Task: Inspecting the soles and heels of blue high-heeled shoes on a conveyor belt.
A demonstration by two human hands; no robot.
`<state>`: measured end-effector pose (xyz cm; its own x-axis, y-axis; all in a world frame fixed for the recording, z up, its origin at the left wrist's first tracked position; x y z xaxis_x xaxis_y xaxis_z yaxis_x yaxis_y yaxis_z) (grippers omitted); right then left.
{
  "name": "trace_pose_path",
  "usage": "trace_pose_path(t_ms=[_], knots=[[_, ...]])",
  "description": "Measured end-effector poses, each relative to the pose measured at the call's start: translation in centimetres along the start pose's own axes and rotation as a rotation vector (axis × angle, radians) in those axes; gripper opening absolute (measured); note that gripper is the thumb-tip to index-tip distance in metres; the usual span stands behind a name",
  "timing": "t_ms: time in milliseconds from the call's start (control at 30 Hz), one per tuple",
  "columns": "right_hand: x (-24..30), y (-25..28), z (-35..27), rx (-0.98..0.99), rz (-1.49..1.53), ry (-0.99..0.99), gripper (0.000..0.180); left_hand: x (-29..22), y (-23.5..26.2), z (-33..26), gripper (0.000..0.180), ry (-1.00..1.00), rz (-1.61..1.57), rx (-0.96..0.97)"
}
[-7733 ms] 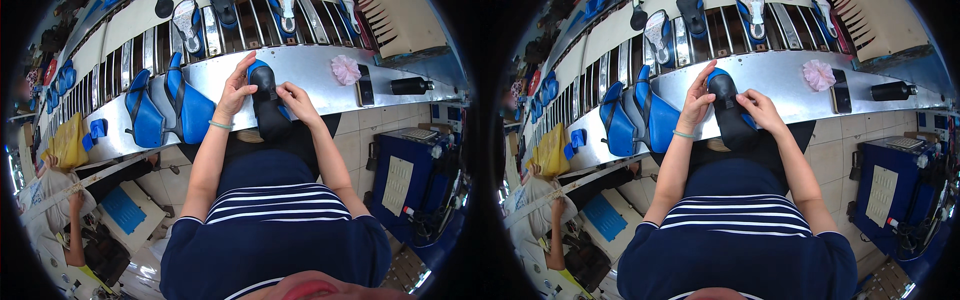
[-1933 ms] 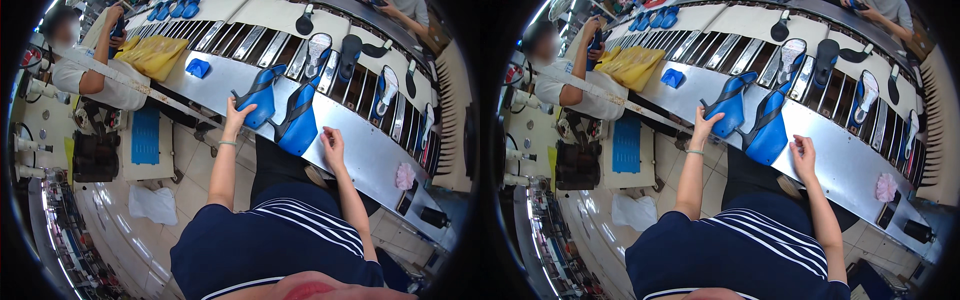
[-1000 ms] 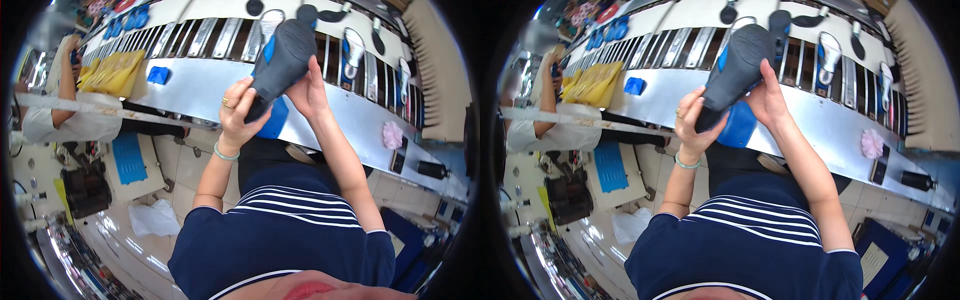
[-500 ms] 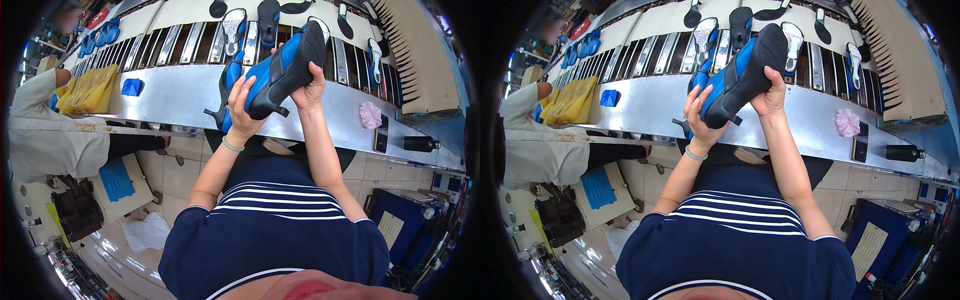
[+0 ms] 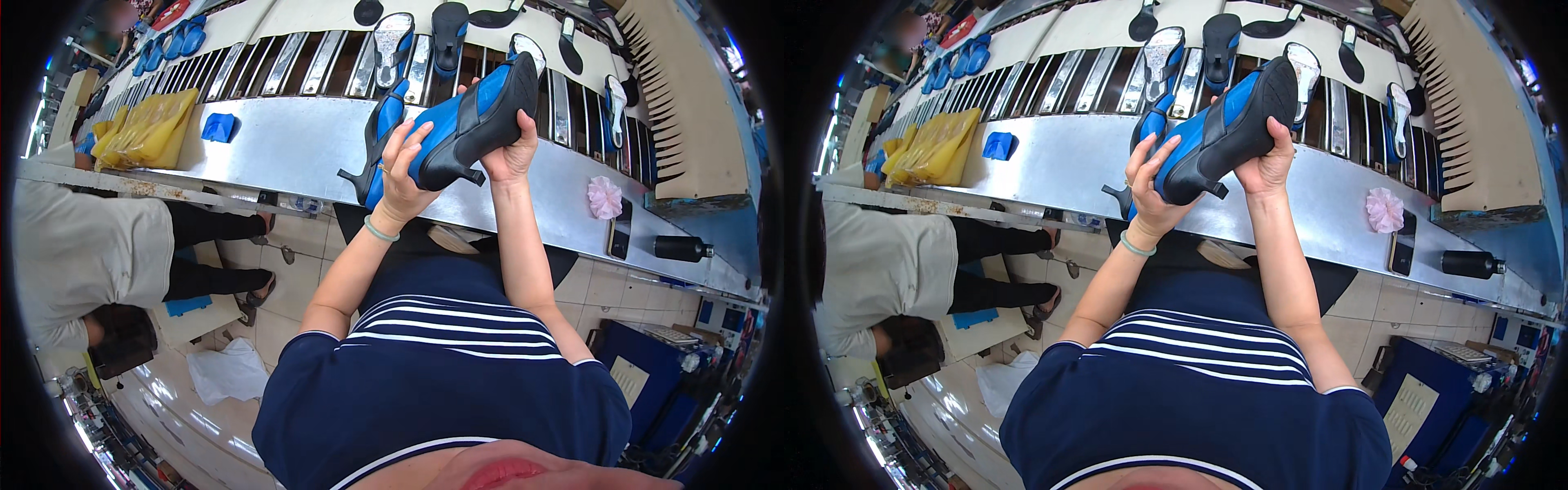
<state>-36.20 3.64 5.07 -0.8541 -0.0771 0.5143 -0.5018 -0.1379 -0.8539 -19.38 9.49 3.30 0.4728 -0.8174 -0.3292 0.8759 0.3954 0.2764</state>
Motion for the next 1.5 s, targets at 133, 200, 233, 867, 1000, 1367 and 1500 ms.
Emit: trace_pose_path(t_ms=[133, 200, 233, 867, 1000, 1367, 1500], knots=[[-0.1, 0.2, -0.1, 0.001, 0.023, 0.001, 0.084, 0.0, 0.2, 0.3, 0.094, -0.002, 0.009, 0.008], [0.1, 0.5, -0.1, 0.005, 0.029, 0.002, 0.084, 0.0, -0.4, 0.2, 0.096, -0.001, 0.012, 0.006], [0.3, 0.6, -0.1, 0.011, 0.048, 0.005, 0.085, 0.1, -0.9, 0.0, 0.094, 0.033, -0.052, -0.043], [7.5, 8.8, -11.2, -0.052, -0.500, -0.049, 0.066, 6.0, -2.4, 7.6, 0.051, 0.354, -0.618, 0.415], [4.4, 9.0, -14.0, -0.166, -0.303, -0.027, 0.067, 5.5, -5.3, 7.5, 0.066, 0.813, -1.061, 0.414], [3.5, 10.8, -16.0, -0.210, 0.236, -0.039, 0.071, 5.8, -10.1, 8.5, 0.076, 0.938, -1.032, 0.708], [2.6, 12.5, -17.5, -0.222, 0.078, -0.105, 0.066, 6.1, -11.0, 8.7, 0.075, 1.022, -1.047, 0.763]])
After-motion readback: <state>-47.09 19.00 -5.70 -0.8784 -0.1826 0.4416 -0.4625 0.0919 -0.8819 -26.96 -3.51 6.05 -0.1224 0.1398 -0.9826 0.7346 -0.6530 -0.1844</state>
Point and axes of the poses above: each hand's wrist, its own z-axis towards the middle knuckle, its own y-axis out of the back of the hand, x = y × z, the point moved 1 cm from there along z, towards the middle knuckle, and after that the axes turned 7 degrees about -z, right-handed, at the moved point
